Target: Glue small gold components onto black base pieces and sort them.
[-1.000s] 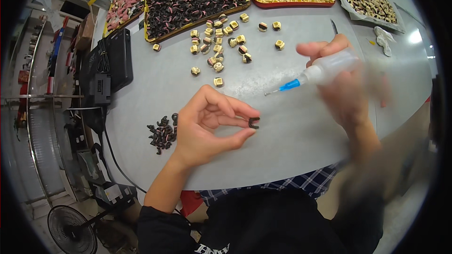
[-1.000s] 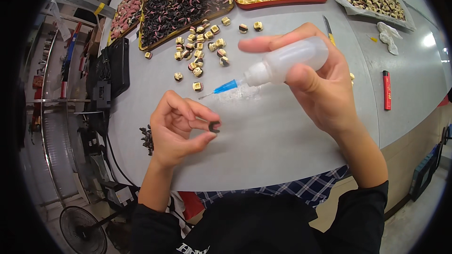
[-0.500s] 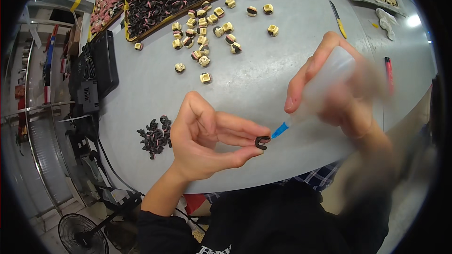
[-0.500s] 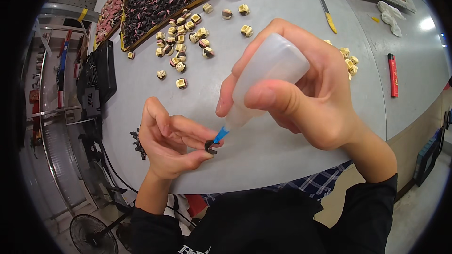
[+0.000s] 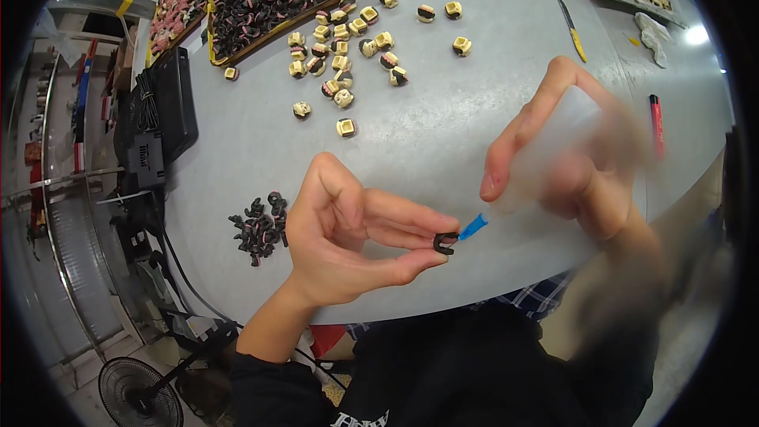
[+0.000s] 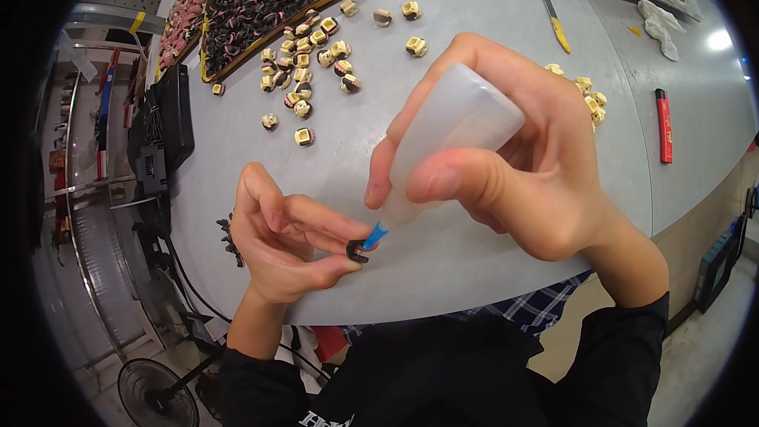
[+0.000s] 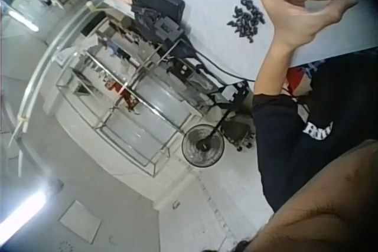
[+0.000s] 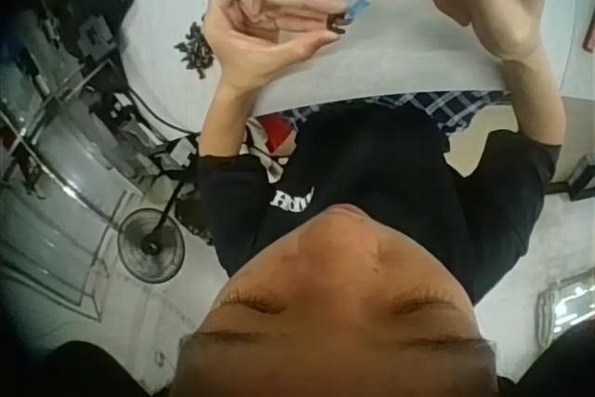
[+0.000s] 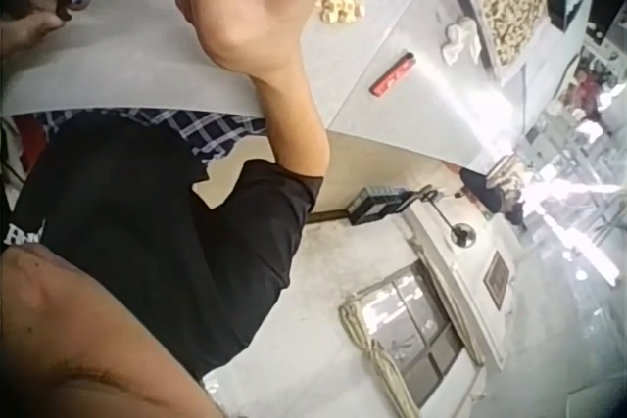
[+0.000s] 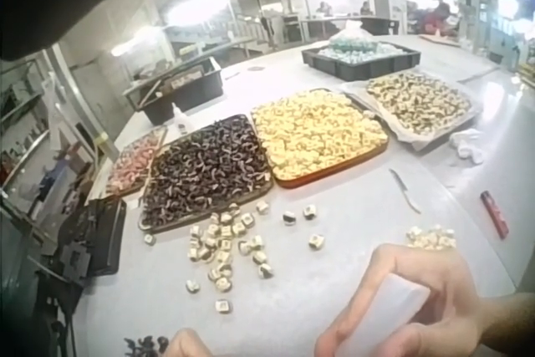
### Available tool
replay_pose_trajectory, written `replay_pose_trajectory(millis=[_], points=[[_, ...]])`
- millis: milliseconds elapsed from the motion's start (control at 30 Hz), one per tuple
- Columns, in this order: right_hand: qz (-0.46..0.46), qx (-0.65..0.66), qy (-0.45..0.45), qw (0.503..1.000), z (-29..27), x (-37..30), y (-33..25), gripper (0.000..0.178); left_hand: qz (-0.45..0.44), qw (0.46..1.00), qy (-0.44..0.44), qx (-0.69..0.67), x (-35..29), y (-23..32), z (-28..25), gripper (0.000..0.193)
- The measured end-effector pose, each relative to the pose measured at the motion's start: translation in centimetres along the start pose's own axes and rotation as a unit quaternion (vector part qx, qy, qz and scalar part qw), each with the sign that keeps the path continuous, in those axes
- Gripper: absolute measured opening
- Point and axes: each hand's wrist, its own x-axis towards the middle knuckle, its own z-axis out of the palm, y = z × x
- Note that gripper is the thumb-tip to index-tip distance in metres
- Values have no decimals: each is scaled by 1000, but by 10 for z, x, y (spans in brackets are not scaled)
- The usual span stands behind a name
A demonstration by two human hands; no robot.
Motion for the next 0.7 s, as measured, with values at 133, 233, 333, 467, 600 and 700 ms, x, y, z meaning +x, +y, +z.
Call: replay_pose_trajectory(millis=[133,233,333,467,600,700], points=[[-3,-11,2,1000,-1,0,-2,45,8,1000,-2,-11,0,-1,-1,54],[1,-14,12,1000,-2,-2,-4,46,12,1000,-2,-7,0,0,-2,55],[11,-19,21,1000,-2,-3,-8,48,9,1000,6,-4,0,0,-2,56],[22,-20,38,999,-1,-4,-8,52,5,1000,6,4,0,-1,-2,56],[-9,3,69,998,7,-1,1,55,2,1000,8,2,0,-1,-1,57],[-48,27,99,994,10,1,3,56,0,1000,11,1,1,0,-2,57]])
